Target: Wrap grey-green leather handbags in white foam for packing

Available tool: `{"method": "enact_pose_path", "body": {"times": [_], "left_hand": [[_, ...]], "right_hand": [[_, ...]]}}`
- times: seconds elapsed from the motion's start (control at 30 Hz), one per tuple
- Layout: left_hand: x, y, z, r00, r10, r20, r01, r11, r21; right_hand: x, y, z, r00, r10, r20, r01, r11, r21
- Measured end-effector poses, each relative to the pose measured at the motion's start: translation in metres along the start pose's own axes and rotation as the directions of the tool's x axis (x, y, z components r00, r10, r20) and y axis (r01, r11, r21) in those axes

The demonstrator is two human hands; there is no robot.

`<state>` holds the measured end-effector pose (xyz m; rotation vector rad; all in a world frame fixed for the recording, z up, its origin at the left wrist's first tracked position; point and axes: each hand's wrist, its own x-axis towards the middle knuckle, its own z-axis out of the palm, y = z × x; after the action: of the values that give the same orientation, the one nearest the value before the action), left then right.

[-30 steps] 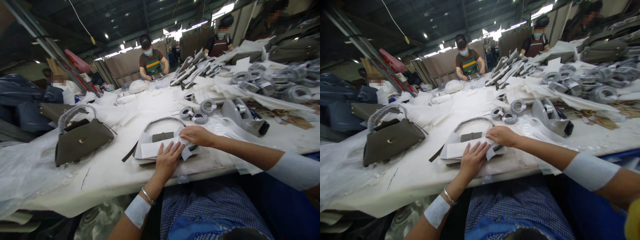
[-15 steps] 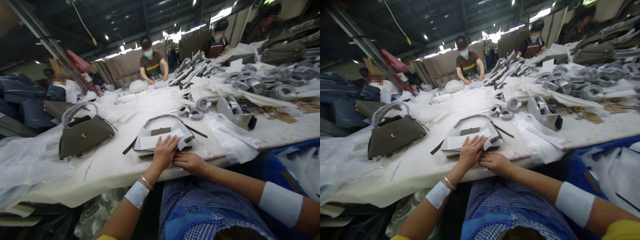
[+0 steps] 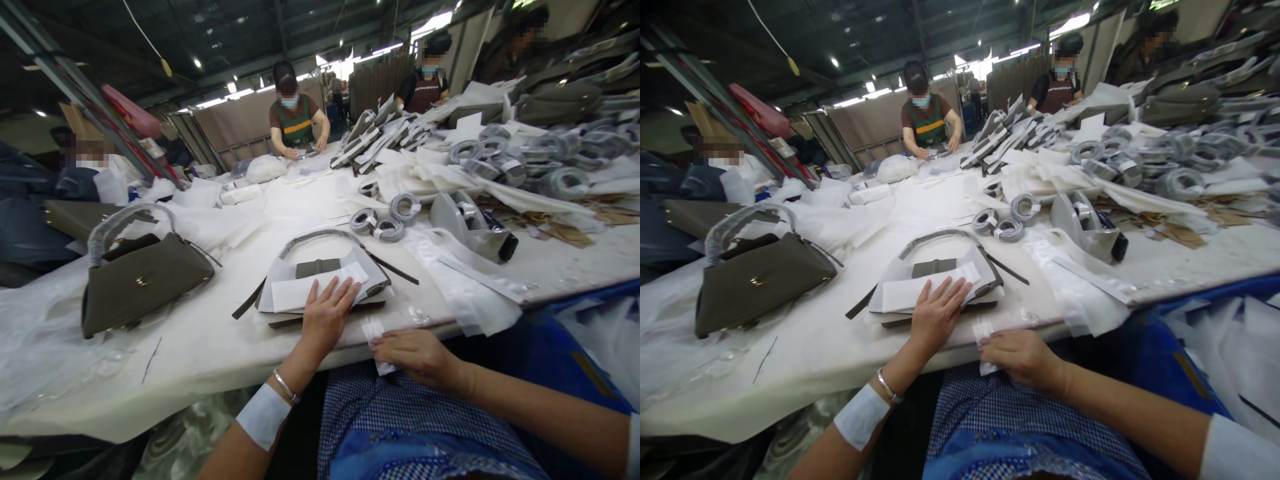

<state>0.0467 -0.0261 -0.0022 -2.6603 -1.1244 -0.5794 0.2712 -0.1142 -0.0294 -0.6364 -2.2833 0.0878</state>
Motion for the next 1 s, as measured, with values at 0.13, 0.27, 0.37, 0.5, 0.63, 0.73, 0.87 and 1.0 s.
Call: {"method": "enact_pose_path", "body": {"times": [0.13,0.27,0.37,0.5,0.63,0.73,0.87,1.0], "left_hand": [[-0.002,0.002,0.004,1.0,-0.009,-0.012,0.01,1.0,0.017],[-0.003,0.003,0.009,1.0,-0.014,-0.023,0.015,0.999,0.05],[-0.003,0.003,0.011,0.999,-0.013,-0.05,0.016,0.998,0.056],[-0.004,0.003,0.015,0.995,-0.013,-0.096,0.019,0.998,0.052],[-0.004,0.003,0.017,0.99,0.011,-0.141,-0.003,0.998,0.06],[-0.002,0.003,0.016,0.988,0.026,-0.155,-0.012,0.996,0.086],[-0.001,0.003,0.015,0.986,0.026,-0.163,-0.008,0.994,0.107],[-0.001,0.003,0.017,0.98,0.044,-0.196,-0.021,0.993,0.12]], "right_hand": [[0.012,-0.002,0.008,1.0,-0.017,-0.026,0.018,0.999,0.028],[0.016,-0.008,0.017,0.999,-0.006,-0.037,0.008,0.998,0.057],[0.015,-0.013,0.012,1.0,-0.015,-0.002,0.015,0.998,0.067],[0.031,-0.008,-0.016,0.997,-0.046,0.055,0.036,0.985,0.167],[0.079,0.031,-0.037,0.981,0.18,-0.077,-0.184,0.981,-0.055],[0.117,0.077,-0.028,0.939,0.338,0.06,-0.308,0.907,-0.287],[0.138,0.123,-0.01,0.807,0.466,0.362,-0.272,0.838,-0.474],[0.138,0.131,-0.01,0.791,0.389,0.473,-0.178,0.885,-0.431]]}}
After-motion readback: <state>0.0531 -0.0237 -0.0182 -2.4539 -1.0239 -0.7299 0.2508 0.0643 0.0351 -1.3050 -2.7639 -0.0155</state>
